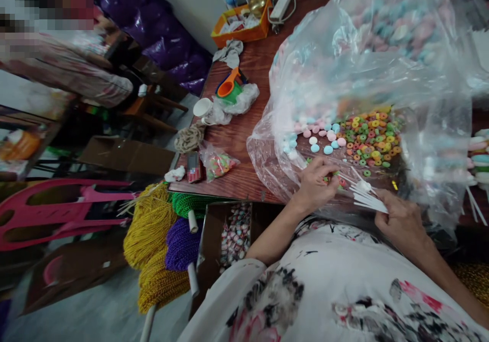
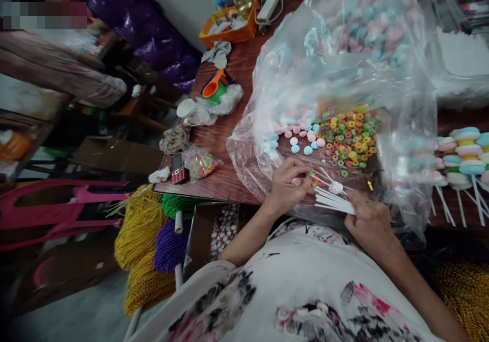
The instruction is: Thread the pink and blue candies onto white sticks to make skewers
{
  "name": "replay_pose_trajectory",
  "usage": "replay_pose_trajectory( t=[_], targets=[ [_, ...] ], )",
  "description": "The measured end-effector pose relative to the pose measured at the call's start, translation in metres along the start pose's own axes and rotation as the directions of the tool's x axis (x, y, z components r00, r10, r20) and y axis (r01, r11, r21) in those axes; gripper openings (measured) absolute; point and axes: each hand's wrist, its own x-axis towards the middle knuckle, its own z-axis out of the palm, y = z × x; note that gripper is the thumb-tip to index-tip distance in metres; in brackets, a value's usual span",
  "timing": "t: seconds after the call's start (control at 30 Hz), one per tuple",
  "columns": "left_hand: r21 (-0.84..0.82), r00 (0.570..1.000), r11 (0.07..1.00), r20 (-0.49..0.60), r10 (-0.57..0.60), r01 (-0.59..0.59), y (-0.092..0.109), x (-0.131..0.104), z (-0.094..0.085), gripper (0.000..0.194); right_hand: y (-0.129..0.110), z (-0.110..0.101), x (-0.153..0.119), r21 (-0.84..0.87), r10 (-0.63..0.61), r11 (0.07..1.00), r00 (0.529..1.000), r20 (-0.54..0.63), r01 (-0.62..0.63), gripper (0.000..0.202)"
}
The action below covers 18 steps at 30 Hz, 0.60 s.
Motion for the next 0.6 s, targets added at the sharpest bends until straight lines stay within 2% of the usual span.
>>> replay_pose_trajectory(
  t=[0.1,0.2,0.27,0.33,0.43,0.6],
  targets=[
    [0.005,0.997,1.0,-0.071,0.01,-0.01,0.0,0.0,0.002,0.019,-0.005,0.01,-0.001,0.034,-0.086,0.996,0.996,-0.04,0.087,0.048],
    [-0.104,0.991,0.993,-0.119,-0.064,0.051,0.002,-0.003,0.005,0.013,-0.011,0.021,0.0,0.112,-0.055,0.992,0.995,-0.089,0.065,0.049],
    [-0.222,0.983,0.969,-0.115,-0.141,0.113,0.006,-0.006,0.009,0.009,-0.013,0.025,0.001,0.182,-0.011,0.983,0.993,-0.117,0.032,0.043],
    [-0.332,0.969,0.924,-0.091,-0.231,0.189,0.011,-0.009,0.013,0.011,-0.013,0.026,0.002,0.248,0.024,0.969,0.989,-0.146,0.013,0.037],
    [-0.468,0.945,0.844,-0.057,-0.322,0.26,0.018,-0.011,0.019,0.013,-0.01,0.025,0.001,0.276,0.001,0.96,0.982,-0.19,0.053,0.033],
    [-0.705,0.921,0.671,-0.063,-0.384,0.231,0.017,-0.001,0.02,0.03,-0.008,0.023,-0.001,0.24,-0.001,0.969,0.978,-0.206,0.052,0.027]
  ],
)
